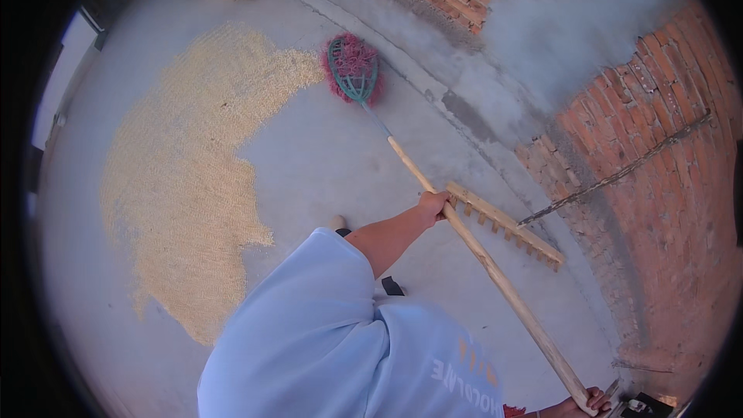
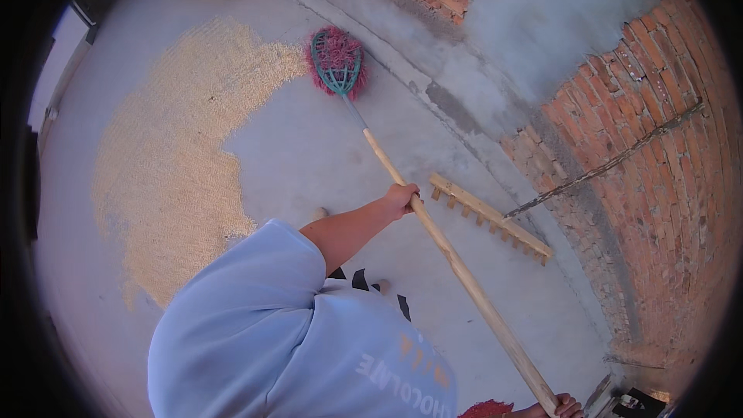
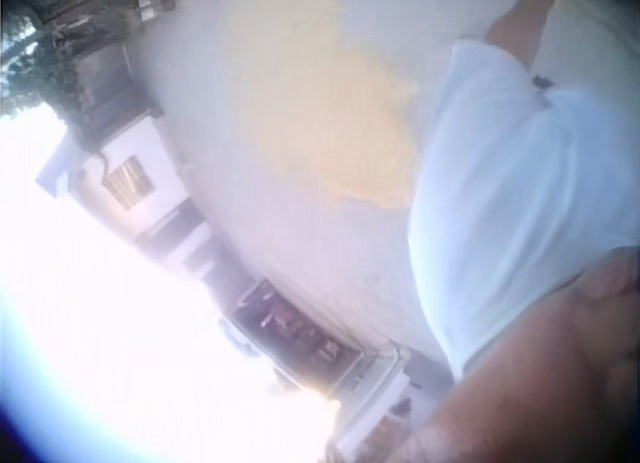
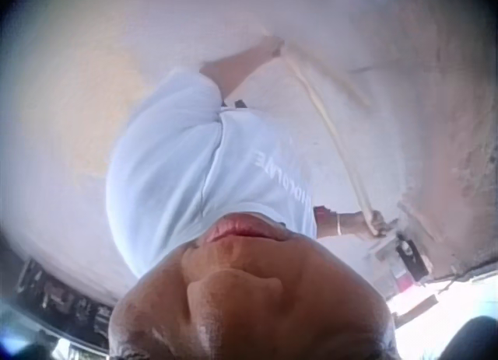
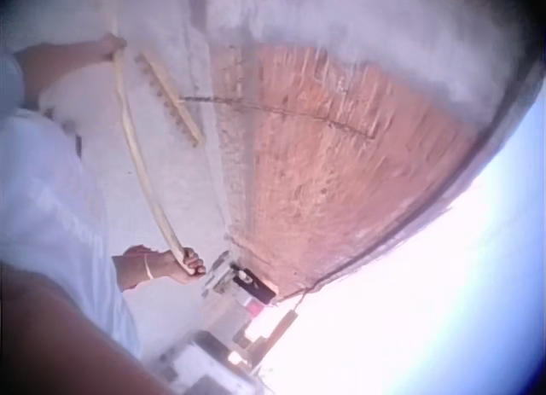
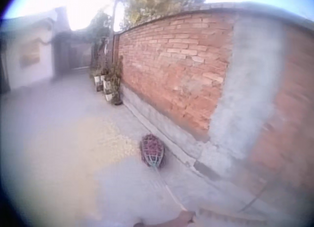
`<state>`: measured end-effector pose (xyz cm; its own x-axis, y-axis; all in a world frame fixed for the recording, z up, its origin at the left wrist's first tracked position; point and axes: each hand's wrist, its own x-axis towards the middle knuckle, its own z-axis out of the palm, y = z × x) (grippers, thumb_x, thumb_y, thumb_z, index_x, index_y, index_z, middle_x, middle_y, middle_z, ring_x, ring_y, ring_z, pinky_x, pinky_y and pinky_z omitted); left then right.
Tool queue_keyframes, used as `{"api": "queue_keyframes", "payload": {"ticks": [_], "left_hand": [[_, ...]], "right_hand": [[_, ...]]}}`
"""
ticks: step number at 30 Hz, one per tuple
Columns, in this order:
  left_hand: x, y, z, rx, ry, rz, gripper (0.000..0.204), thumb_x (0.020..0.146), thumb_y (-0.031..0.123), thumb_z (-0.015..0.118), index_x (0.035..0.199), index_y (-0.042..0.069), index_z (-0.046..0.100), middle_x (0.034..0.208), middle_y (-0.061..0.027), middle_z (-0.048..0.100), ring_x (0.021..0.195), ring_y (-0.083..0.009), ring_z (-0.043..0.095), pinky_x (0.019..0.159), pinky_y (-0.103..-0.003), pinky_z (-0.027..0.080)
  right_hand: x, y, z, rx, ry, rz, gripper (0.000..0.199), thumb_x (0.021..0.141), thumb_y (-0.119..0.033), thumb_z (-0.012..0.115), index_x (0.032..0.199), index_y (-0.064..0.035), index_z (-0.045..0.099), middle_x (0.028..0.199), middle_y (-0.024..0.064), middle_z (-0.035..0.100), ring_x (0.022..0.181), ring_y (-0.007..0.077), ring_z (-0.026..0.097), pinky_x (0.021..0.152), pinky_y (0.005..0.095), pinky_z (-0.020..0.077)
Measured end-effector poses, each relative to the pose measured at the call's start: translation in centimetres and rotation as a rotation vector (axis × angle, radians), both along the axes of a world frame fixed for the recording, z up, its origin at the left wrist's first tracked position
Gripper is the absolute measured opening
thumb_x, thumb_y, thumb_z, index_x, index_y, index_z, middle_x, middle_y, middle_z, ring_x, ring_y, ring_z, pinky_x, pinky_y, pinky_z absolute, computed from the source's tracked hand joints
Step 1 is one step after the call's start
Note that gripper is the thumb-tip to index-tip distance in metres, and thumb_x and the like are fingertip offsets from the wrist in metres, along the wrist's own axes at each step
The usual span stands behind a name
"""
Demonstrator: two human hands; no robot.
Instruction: The person spreads piles of red and yellow agricultural material across a concrete floor using a large mop-like tool.
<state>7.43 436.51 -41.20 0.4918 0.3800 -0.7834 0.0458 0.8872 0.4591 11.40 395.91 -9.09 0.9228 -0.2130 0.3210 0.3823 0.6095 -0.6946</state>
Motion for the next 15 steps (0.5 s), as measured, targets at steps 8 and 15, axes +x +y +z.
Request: {"api": "queue_keyframes", "payload": {"ticks": [8,15], "left_hand": [[-6.9,11.1,-3.6,-0.092,0.044,0.126,0.020,0.073,0.015,0.054,0.078,-0.003,0.050,0.071,-0.0108,0.054,0.058,-0.0207,0.057,0.052,-0.033,0.051],[-20.1,21.9,-4.1,-0.053,0.013,0.430,0.021,0.075,0.019,0.053,0.083,0.001,0.046,0.075,-0.0075,0.051,0.066,-0.0194,0.056,0.060,-0.033,0.052]], "right_hand": [[1.2,17.4,3.0,-0.270,-0.080,0.146,0.022,0.082,-0.025,0.037,0.064,-0.0125,0.039,0.052,-0.0012,0.035,0.047,0.0106,0.039,0.046,0.0250,0.0358],[0.7,37.4,1.5,-0.098,-0.065,0.557,0.021,0.084,-0.017,0.038,0.063,-0.0112,0.039,0.052,-0.0012,0.032,0.043,0.0096,0.032,0.048,0.0244,0.0336]]}}
